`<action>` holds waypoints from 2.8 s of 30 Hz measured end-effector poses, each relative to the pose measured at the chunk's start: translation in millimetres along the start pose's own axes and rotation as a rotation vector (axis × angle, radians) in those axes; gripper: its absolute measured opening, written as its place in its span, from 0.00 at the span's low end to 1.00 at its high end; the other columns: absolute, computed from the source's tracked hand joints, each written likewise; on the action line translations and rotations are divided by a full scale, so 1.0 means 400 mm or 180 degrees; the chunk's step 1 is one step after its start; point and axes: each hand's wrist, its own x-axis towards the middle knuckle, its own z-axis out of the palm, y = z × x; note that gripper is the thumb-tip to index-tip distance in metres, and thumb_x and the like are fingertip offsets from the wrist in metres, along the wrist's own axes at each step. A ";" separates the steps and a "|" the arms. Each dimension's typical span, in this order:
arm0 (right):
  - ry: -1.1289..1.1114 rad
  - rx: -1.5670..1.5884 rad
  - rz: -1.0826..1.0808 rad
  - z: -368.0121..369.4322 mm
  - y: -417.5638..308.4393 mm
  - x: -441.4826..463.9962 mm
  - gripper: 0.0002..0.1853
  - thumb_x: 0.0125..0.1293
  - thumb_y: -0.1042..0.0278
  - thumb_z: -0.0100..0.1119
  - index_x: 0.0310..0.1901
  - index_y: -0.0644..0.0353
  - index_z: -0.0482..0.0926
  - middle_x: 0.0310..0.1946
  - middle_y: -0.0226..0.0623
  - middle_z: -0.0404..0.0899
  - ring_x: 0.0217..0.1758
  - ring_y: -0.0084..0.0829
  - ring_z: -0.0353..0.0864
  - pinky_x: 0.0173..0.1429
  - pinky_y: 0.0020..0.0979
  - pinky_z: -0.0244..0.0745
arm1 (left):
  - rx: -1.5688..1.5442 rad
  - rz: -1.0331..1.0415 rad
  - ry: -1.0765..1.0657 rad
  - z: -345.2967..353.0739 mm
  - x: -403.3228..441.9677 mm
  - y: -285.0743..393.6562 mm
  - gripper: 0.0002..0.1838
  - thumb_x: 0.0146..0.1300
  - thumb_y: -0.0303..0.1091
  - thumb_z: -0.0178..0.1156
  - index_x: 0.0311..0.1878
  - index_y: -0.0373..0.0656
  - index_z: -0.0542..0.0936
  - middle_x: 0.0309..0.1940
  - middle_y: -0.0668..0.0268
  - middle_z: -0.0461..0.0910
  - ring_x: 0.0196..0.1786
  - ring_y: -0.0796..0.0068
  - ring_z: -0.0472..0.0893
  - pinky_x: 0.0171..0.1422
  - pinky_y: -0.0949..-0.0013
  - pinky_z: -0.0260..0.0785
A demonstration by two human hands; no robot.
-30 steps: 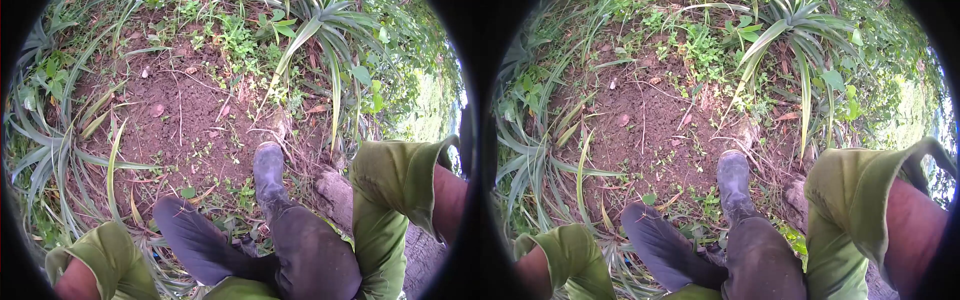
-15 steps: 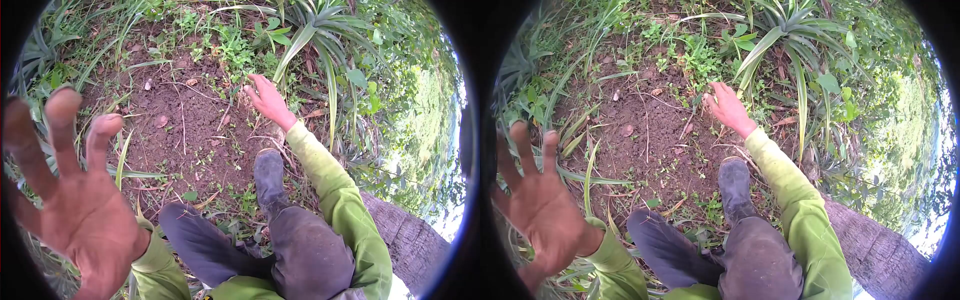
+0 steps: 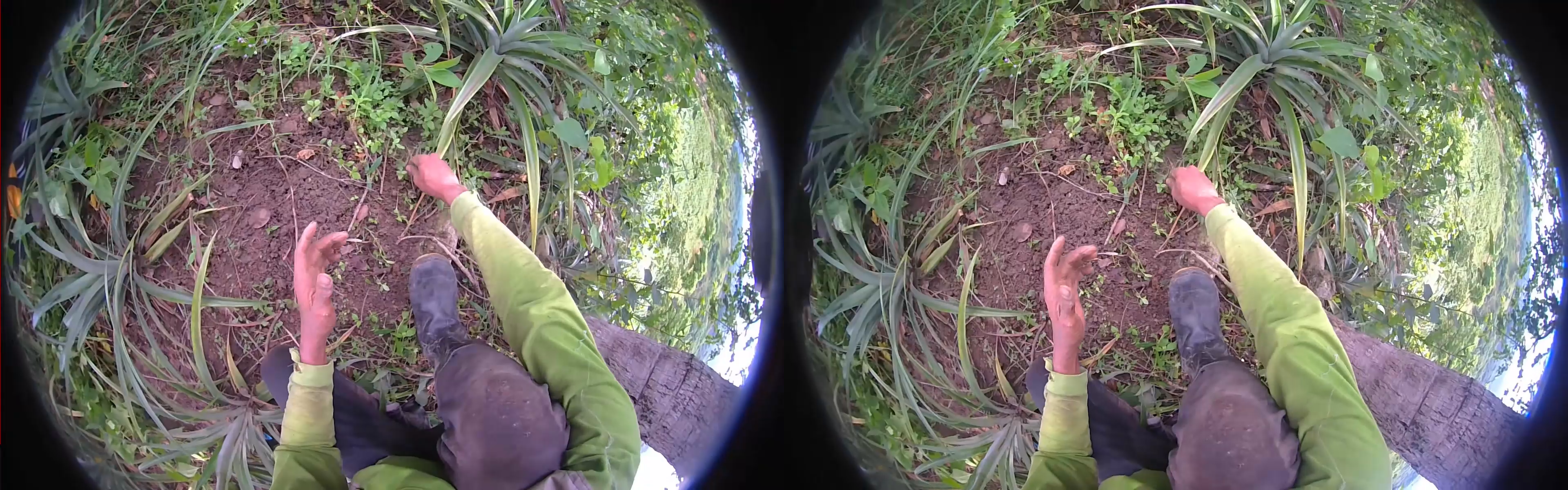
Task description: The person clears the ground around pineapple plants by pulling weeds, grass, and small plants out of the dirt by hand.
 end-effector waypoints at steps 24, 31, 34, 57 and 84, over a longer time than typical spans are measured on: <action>0.1408 -0.0673 -0.0763 0.016 -0.008 -0.082 0.18 0.75 0.58 0.61 0.57 0.62 0.79 0.53 0.50 0.83 0.56 0.51 0.86 0.61 0.49 0.83 | 0.1210 -0.0497 -0.0500 0.048 -0.002 -0.091 0.39 0.72 0.40 0.68 0.81 0.42 0.64 0.65 0.54 0.83 0.66 0.56 0.82 0.75 0.53 0.69; 0.0004 -0.0864 0.0061 0.016 0.076 -0.070 0.08 0.72 0.65 0.59 0.41 0.58 0.85 0.38 0.47 0.88 0.44 0.52 0.91 0.45 0.49 0.87 | 0.1527 -0.0249 -0.0669 0.101 0.036 -0.095 0.39 0.71 0.38 0.70 0.81 0.41 0.65 0.67 0.53 0.80 0.68 0.53 0.80 0.77 0.51 0.67; -0.0023 -0.0903 0.0279 0.004 0.125 -0.146 0.08 0.71 0.67 0.58 0.42 0.59 0.85 0.38 0.48 0.88 0.43 0.51 0.91 0.45 0.50 0.87 | 0.1840 -0.0207 -0.0779 0.123 0.062 -0.104 0.39 0.73 0.42 0.69 0.81 0.42 0.65 0.66 0.54 0.80 0.73 0.50 0.75 0.81 0.50 0.62; 0.1204 0.0230 0.0634 -0.059 0.169 -0.614 0.24 0.73 0.57 0.66 0.62 0.65 0.81 0.57 0.54 0.84 0.60 0.57 0.83 0.65 0.51 0.78 | 0.3617 0.1131 -0.0882 0.013 0.068 -0.106 0.35 0.71 0.45 0.68 0.76 0.44 0.70 0.68 0.57 0.74 0.73 0.52 0.71 0.78 0.49 0.63; -0.1843 0.1313 -0.0496 -0.071 -0.272 -0.942 0.27 0.75 0.46 0.68 0.62 0.61 0.84 0.53 0.42 0.89 0.53 0.36 0.88 0.62 0.39 0.82 | 0.4163 0.1466 -0.0286 -0.266 -0.010 -0.194 0.30 0.76 0.53 0.60 0.73 0.46 0.74 0.77 0.56 0.67 0.78 0.52 0.66 0.82 0.46 0.60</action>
